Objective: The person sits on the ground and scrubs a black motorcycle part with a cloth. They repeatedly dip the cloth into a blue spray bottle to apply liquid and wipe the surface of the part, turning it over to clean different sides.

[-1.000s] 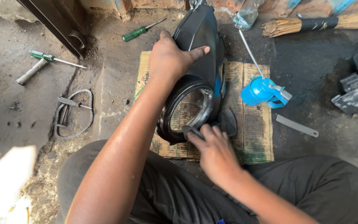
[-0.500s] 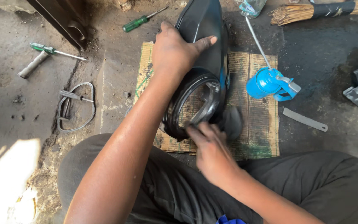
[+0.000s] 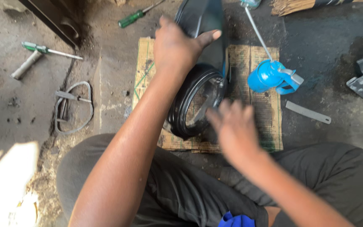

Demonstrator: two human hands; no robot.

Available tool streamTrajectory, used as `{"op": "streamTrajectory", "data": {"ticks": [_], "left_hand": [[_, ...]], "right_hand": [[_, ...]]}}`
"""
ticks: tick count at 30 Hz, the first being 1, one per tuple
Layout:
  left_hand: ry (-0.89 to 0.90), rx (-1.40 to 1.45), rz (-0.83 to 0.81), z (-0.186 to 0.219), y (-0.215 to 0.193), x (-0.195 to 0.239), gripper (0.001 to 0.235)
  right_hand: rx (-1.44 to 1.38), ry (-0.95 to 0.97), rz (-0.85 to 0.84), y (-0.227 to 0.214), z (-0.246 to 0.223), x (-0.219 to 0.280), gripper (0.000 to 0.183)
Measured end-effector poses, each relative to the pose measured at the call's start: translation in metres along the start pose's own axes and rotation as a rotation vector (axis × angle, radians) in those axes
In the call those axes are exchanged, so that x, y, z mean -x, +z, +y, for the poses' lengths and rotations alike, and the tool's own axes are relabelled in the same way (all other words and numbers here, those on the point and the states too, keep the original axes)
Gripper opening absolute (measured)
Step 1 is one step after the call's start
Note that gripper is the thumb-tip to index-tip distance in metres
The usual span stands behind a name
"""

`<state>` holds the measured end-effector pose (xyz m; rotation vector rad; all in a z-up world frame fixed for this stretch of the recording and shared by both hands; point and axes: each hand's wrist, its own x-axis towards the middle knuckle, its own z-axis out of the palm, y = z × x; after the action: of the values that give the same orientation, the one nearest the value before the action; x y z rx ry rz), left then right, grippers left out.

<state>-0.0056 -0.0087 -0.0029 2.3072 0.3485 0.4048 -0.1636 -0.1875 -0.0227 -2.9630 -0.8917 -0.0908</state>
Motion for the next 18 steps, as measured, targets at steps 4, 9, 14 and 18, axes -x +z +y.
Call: {"op": "streamTrajectory", "data": {"ticks": [4,9,14,18], "left_hand": [[0.001,0.026,0.034,-0.002,-0.003,0.009,0.110],[-0.122,0.025,-0.062,-0.004,-0.001,-0.010,0.112],[-0.099,0.020,-0.035,-0.007,0.011,-0.021,0.112],[-0.100,0.053,-0.081,-0.002,0.009,-0.027,0.108]], "right_hand": [[-0.752,0.134,-0.030,0.010,-0.037,0.013,0.056],[-0.908,0.009,0.183,0.020,-0.024,0.013,0.053],[-0.190,0.021,0.040,0.002,0.021,-0.006,0.052],[-0.135,0.013,0.136,0.008,0.031,-0.006,0.056]]}}
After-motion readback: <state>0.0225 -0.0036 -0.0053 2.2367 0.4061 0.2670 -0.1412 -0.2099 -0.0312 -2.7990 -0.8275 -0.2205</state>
